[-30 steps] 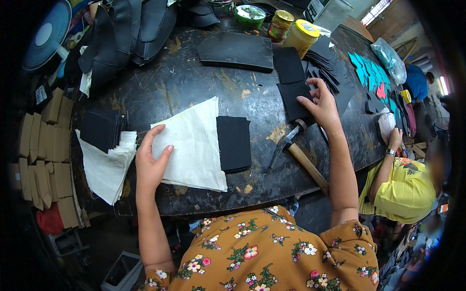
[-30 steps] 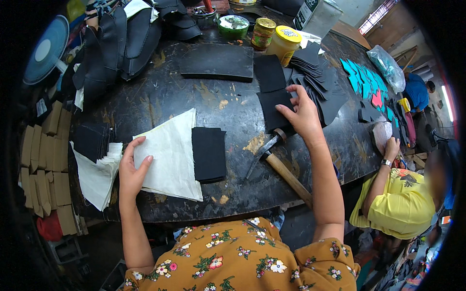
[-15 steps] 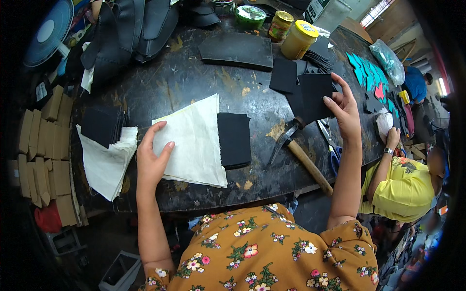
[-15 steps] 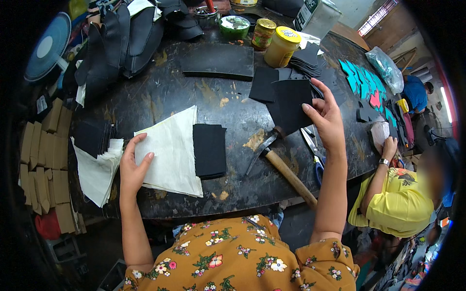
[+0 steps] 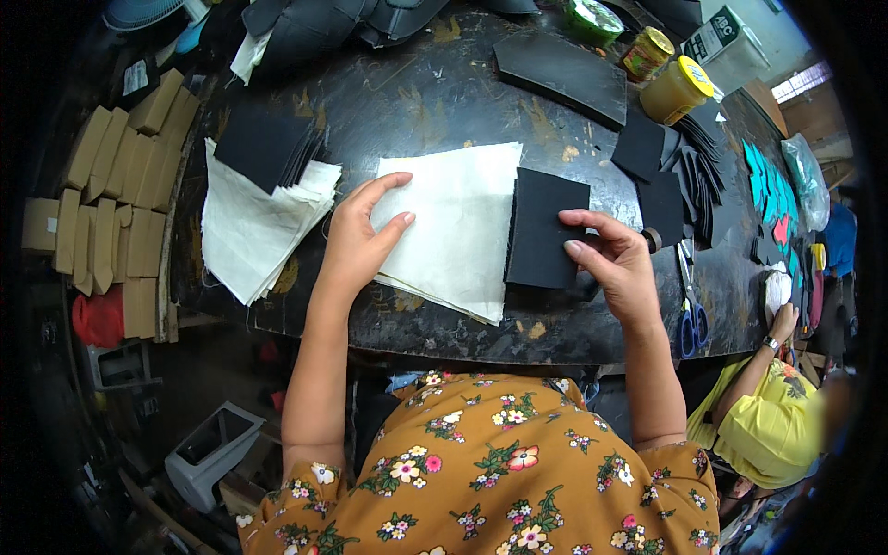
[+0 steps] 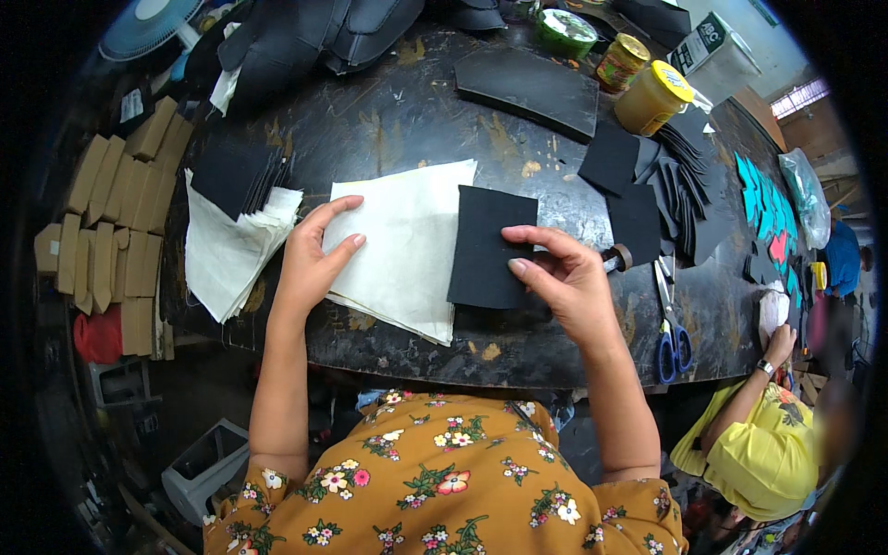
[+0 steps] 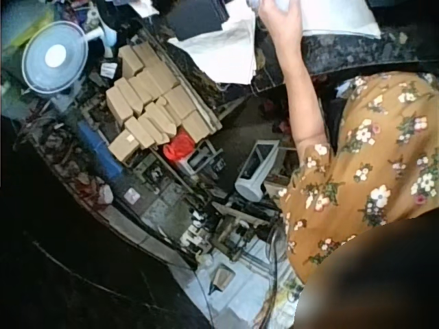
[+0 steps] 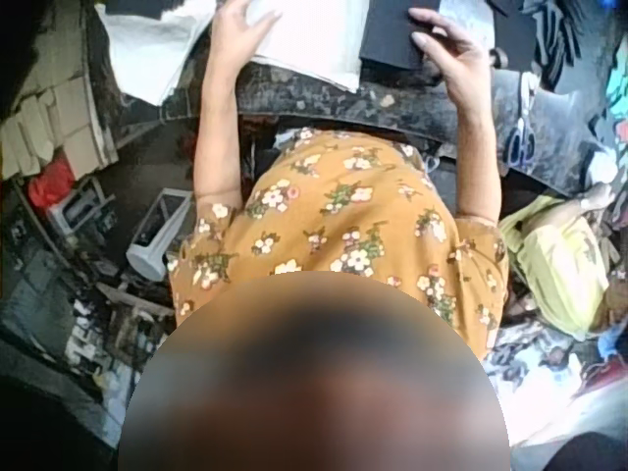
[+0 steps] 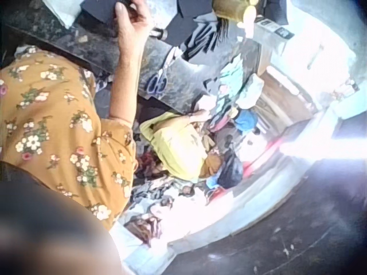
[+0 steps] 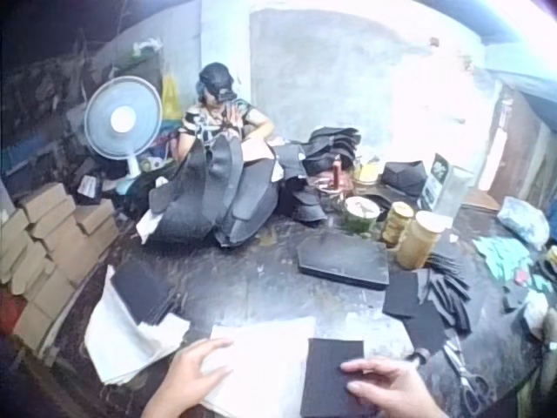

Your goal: The person repeatedly places small black fabric pieces onto white fabric squares, folds them, and stacks the assembled units. The person also uses scissors to trim edges and a hammer-like tool to press the layers. The finished stacks are gathered and aligned at the end.

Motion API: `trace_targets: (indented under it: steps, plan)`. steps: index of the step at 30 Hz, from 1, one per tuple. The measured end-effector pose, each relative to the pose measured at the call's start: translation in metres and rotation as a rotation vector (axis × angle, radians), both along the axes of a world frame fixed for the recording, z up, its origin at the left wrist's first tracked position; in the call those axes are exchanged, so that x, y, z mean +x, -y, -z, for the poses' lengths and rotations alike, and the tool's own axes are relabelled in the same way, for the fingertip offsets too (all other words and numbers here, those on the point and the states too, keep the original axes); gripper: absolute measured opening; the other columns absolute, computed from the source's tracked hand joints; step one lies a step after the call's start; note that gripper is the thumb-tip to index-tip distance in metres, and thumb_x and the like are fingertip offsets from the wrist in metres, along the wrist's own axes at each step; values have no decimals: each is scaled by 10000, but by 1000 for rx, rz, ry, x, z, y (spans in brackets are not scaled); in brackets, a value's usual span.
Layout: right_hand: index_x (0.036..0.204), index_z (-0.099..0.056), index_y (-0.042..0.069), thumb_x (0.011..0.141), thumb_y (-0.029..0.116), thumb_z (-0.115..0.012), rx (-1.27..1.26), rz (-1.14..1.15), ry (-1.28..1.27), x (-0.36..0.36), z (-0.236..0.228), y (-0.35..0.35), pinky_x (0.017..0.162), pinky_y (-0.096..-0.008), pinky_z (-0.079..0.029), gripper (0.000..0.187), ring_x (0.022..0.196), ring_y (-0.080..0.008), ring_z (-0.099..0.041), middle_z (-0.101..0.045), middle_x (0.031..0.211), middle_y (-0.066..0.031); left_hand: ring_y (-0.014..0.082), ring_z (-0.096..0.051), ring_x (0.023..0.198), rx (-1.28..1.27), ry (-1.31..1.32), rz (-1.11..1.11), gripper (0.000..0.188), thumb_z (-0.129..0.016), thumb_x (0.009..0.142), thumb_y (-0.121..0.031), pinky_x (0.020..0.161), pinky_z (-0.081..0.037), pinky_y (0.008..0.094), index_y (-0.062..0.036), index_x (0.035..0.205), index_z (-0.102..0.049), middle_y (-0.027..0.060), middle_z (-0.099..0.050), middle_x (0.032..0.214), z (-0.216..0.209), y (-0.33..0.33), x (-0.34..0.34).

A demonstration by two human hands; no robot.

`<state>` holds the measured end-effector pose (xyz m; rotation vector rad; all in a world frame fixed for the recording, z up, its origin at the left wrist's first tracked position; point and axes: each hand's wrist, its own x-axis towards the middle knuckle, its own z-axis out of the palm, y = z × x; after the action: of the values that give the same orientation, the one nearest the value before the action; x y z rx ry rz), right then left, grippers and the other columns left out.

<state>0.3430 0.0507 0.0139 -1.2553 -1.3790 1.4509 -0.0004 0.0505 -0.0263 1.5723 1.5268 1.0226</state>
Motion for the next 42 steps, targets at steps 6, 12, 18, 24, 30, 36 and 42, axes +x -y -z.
trace_targets:
  steps: [6,12,18,24,30,36,42]
  plan:
    - [1312,-756,34,957,5,-778,25,20,39,-16,11,7,782,-191,-514,357,887,-35,-634,-695,1235,-20,224,-649,1312,29,-28,-4,472,-767,896,16,1163,-452,348,6,1364,-704,144,-716,1378,-1,1,0]
    - [1299,-758,29,963,-18,-766,20,29,71,-18,12,7,786,-190,-511,340,893,-35,-630,-672,1214,-8,223,-647,1314,21,-30,-4,468,-772,902,3,1167,-451,349,2,1365,-705,139,-711,1380,-1,2,0]
    - [1275,-762,20,949,-20,-769,158,2,164,-19,14,5,808,-192,-520,328,970,-66,-645,-663,1187,-14,231,-629,1334,23,-49,-2,506,-761,904,6,1177,-443,359,-9,1402,-675,147,-692,1406,-1,2,0]
    - [1266,-760,0,929,-47,-770,167,-1,301,-21,9,7,918,-235,-542,341,1057,-98,-657,-657,1207,-46,389,-590,1359,149,-203,-71,566,-780,901,-76,1149,-471,461,-46,1444,-623,193,-593,1484,-14,12,9]
    - [1266,-762,10,934,-44,-764,164,-13,362,-24,4,7,839,-228,-557,336,1046,-91,-653,-642,1171,-32,391,-518,1425,418,-455,-58,544,-764,907,-61,1209,-393,523,-38,1433,-629,188,-552,1524,-22,15,42]
    - [1269,-770,60,891,-1,-806,232,-31,492,-24,5,6,724,-224,-543,385,964,-98,-661,-672,1200,-53,358,-270,1637,354,-462,336,808,-700,1000,-359,1308,-213,587,-42,1664,-366,195,-317,1747,3,10,115]
    - [1279,-688,33,833,18,-844,516,180,715,32,-13,33,873,-347,-533,473,1027,-230,-653,-639,1214,-115,357,-188,1663,297,-574,384,888,-582,1045,-572,1326,-145,591,-83,1714,-263,203,-238,1777,23,11,120]
